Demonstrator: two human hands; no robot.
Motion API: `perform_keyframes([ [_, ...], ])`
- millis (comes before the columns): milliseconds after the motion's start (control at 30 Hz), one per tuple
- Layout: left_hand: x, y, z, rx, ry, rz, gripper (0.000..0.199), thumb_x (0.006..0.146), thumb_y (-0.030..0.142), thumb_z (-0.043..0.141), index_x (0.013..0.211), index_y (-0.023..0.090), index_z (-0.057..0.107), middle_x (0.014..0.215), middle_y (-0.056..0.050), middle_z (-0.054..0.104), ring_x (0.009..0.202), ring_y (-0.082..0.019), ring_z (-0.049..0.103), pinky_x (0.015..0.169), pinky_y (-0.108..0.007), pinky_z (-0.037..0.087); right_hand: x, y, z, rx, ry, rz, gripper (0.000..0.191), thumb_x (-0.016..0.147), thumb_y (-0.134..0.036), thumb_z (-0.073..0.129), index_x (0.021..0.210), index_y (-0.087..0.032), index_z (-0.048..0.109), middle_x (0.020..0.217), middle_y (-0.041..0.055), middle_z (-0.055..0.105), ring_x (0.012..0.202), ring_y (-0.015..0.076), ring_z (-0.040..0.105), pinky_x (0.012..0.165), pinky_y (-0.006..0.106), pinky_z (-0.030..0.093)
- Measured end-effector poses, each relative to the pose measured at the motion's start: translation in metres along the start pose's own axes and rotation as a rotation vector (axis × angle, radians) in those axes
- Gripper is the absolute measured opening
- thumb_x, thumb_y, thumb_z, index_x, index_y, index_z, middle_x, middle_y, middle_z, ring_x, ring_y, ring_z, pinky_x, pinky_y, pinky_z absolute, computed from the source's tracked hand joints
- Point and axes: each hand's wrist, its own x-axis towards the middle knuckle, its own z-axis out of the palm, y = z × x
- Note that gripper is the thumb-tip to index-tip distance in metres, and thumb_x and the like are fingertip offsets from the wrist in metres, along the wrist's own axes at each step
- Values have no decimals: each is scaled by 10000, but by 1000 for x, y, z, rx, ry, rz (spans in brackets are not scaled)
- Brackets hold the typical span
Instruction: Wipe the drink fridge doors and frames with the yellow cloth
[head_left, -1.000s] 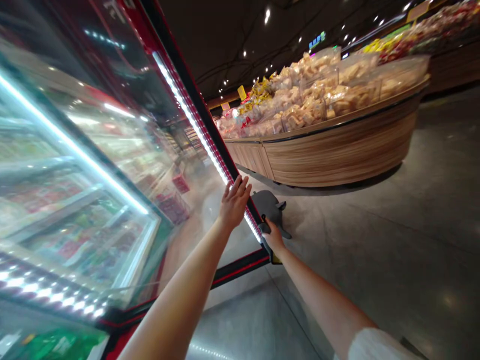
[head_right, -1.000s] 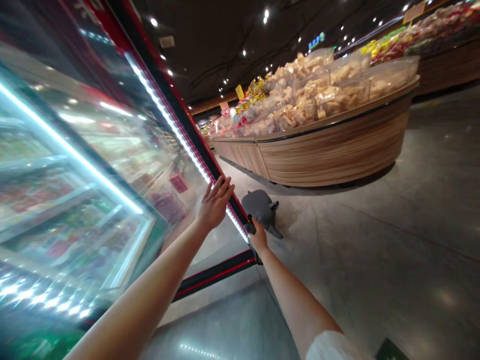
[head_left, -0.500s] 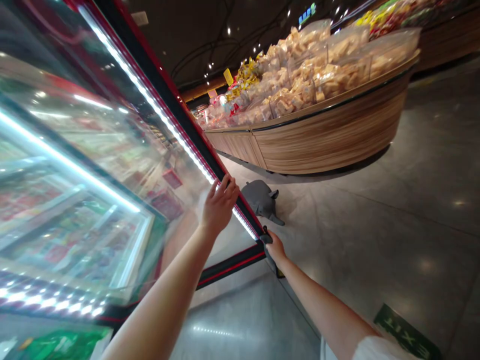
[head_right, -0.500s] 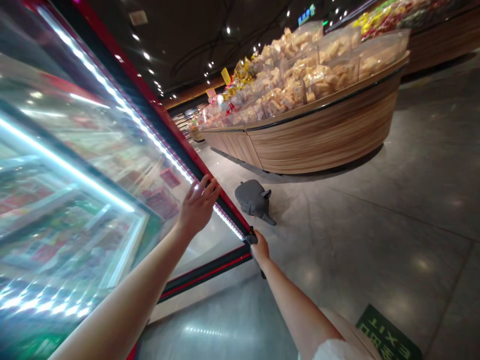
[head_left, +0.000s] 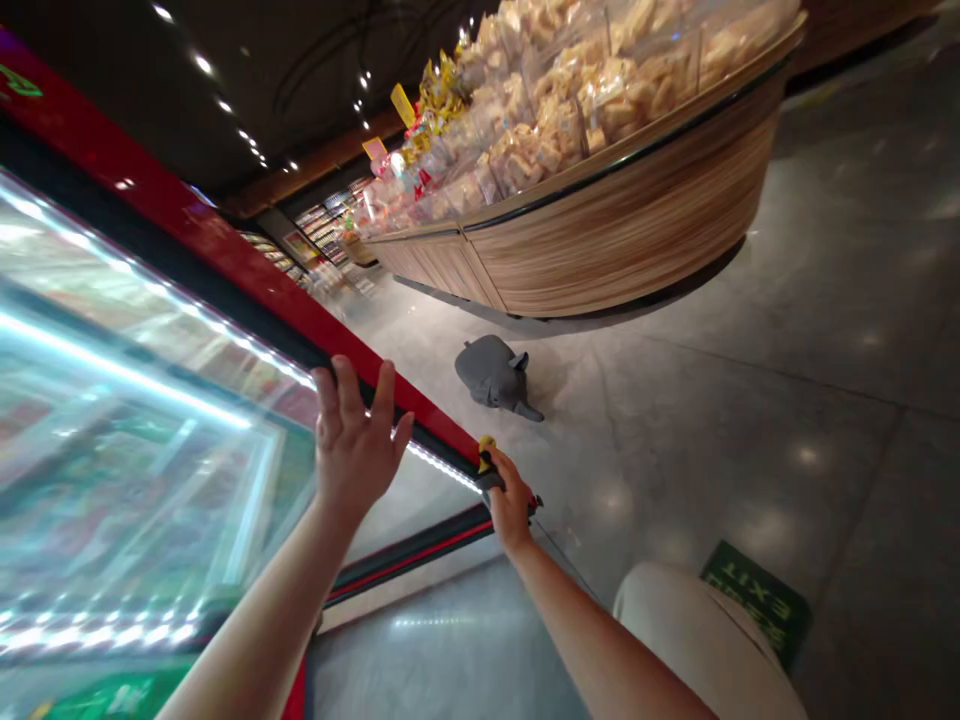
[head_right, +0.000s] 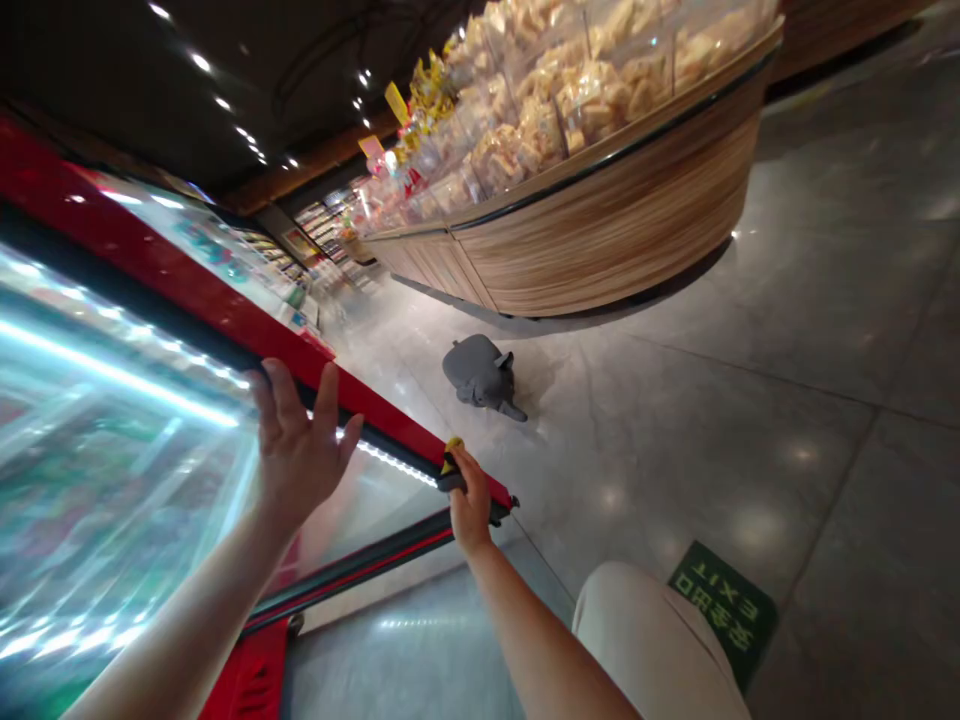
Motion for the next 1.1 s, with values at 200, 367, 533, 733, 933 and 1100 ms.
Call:
perform_keyframes([
  [200,-19,-1,-8,-23,-57,-31,724,976,564,520,1588,210,364,1723,-162,-77,1552,-485,-45,1218,-716,152,-34,62,-76,-58,144,320,467,659,-287,545,1059,-230,778,1138,46,786,1246,280,646,1162,479,427],
  [367,-28,2,-18,-20,-93,-11,737,990,565,487,1601,183,327,1708,-156,-160,1527,-473,-163,1220,-717,121,-45,41,-71,-64,77,344,555,652,-231,538,1165,-228,753,1309,44,723,1334,263,592,1215,456,365],
  [533,-35,-1,-22,11,-51,71,691,1017,458,485,1612,163,292,1708,-181,-110,1526,-431,-181,1224,-710,115,-20,-53,-12,-23,-170,-21,709,723,-110,500,1403,-272,615,1511,-7,569,1446,208,476,1264,405,311],
  [733,-38,-14,-31,42,-21,160,765,1022,442,488,1635,114,169,1693,-236,68,1559,-384,-11,1260,-609,189,15,-140,12,-71,-502,-483,815,788,-115,551,1567,-310,412,1635,-18,401,1513,238,373,1280,442,275],
  [933,-33,-10,-38,98,44,93,1004,975,497,564,1625,64,-66,1655,-298,-73,1546,-406,4,1233,-608,284,3,-119,-16,-101,-524,-481,754,825,-47,473,1516,-347,491,1591,-18,471,1478,213,433,1239,442,358],
  [1100,-32,-10,-41,136,24,177,955,999,368,552,1614,53,-106,1638,-284,-118,1534,-389,-23,1203,-563,372,43,-187,36,96,-595,-641,705,844,-61,510,1467,-390,544,1562,-46,506,1456,197,464,1245,415,349],
])
